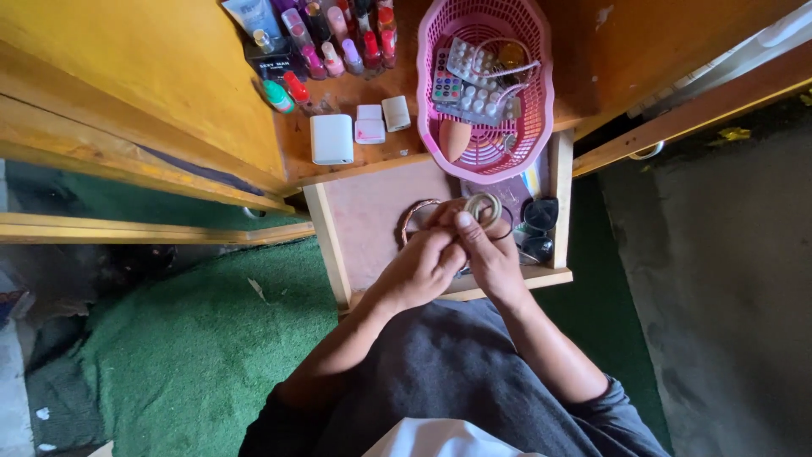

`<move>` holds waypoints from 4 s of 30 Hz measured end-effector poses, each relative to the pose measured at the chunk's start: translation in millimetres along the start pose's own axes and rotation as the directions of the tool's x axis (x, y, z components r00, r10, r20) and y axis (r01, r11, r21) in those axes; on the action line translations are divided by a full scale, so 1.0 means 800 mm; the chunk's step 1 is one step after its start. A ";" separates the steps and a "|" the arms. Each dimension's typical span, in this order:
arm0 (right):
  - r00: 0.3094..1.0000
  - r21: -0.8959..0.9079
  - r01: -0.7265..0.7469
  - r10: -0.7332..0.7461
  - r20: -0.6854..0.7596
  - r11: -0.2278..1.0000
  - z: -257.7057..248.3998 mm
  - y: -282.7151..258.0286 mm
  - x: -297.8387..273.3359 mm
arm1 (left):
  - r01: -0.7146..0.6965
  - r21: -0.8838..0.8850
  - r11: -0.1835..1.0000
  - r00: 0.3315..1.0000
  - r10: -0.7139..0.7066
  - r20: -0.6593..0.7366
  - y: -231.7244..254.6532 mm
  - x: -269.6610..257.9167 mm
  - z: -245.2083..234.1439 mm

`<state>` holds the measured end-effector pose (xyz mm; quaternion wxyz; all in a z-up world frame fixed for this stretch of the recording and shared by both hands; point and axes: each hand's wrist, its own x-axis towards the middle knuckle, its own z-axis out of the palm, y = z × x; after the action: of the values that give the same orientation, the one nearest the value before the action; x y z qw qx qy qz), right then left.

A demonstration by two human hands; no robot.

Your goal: Tidying and organizing various personal items from a drawer and shelf into a basket.

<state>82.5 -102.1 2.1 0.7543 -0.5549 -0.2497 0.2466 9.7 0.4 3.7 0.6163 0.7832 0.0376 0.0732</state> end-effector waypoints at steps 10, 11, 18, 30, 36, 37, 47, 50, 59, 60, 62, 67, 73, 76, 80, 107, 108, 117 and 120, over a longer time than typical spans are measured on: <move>0.970 -0.132 0.136 -0.160 -0.184 0.982 -0.079 0.051 -0.031 | -0.126 0.175 0.976 0.984 0.146 -0.106 0.010 0.021 -0.013; 0.979 -0.384 0.133 -0.183 -0.095 0.914 -0.077 0.040 -0.032 | -0.157 0.137 0.978 0.981 0.171 -0.093 0.021 0.024 -0.008; 0.917 -0.894 -0.332 0.326 -0.231 0.301 -0.063 -0.023 -0.035 | -0.161 0.318 0.934 0.987 0.148 0.064 0.004 0.029 0.024; 0.952 -0.191 -0.249 0.276 0.131 0.949 -0.092 -0.018 -0.038 | -0.230 0.130 0.965 0.944 0.254 -0.212 -0.007 0.030 0.030; 0.977 0.235 -0.197 0.170 0.129 0.952 -0.090 0.017 -0.052 | -0.269 0.208 0.940 0.885 0.326 -0.332 0.001 0.027 0.025; 0.978 0.235 -0.194 0.168 0.126 0.952 -0.087 0.018 -0.054 | -0.271 0.208 0.940 0.885 0.328 -0.330 -0.003 0.027 0.028; 0.969 0.229 -0.183 0.215 -0.123 0.956 -0.096 0.001 -0.062 | -0.382 0.153 0.911 0.905 0.403 -0.138 -0.020 0.074 0.035; 0.965 0.219 -0.129 0.173 -0.197 0.967 -0.111 0.010 -0.068 | -0.404 0.275 0.873 0.895 0.438 -0.077 -0.018 0.116 0.018; 0.941 0.140 -0.084 0.124 -0.315 0.987 -0.133 0.005 -0.078 | -0.332 0.762 0.556 0.941 0.143 0.306 -0.097 0.218 0.007; 0.935 0.153 -0.083 0.130 -0.330 0.985 -0.134 0.006 -0.080 | -0.341 0.774 0.534 0.932 0.086 0.351 -0.101 0.220 0.006; 0.934 0.141 -0.081 0.125 -0.335 0.987 -0.135 0.005 -0.081 | -0.375 0.747 0.549 0.918 0.107 0.382 -0.106 0.228 0.005; 0.934 0.137 -0.068 0.111 -0.339 0.988 -0.130 -0.001 -0.077 | -0.459 0.622 0.634 0.886 0.277 0.372 -0.086 0.223 -0.014; 0.935 0.178 -0.031 0.091 -0.342 0.984 -0.120 0.000 -0.058 | -0.277 0.512 0.813 0.954 0.296 0.046 -0.024 0.184 -0.027; 0.957 0.195 -0.144 0.187 -0.224 0.970 -0.112 -0.012 -0.049 | -0.261 0.524 0.811 0.960 0.275 0.051 -0.023 0.181 -0.028; 0.948 0.243 -0.167 0.224 -0.226 0.955 -0.104 -0.012 -0.045 | -0.306 0.647 0.698 0.941 0.324 0.096 -0.045 0.192 -0.018; 0.941 0.282 0.152 -0.051 -0.334 0.947 -0.067 -0.009 -0.006 | -0.265 0.027 0.964 0.859 0.248 -0.449 0.018 0.082 0.013; 0.952 0.312 0.126 -0.027 -0.304 0.942 -0.061 -0.009 -0.002 | -0.279 0.035 0.960 0.842 0.262 -0.471 0.018 0.073 0.015; 0.920 -0.186 0.208 -0.257 -0.297 0.960 -0.048 -0.017 0.021 | -0.100 -0.318 0.943 0.978 0.035 -0.204 0.009 0.019 -0.014; 0.918 -0.210 0.206 -0.263 -0.296 0.956 -0.040 -0.025 0.021 | -0.046 -0.319 0.946 0.990 0.002 -0.138 -0.010 0.007 -0.010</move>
<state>117.8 -119.1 15.2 0.7573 -0.6174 -0.2095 0.0377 14.0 10.7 -2.0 0.7308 0.6658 0.0573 0.1390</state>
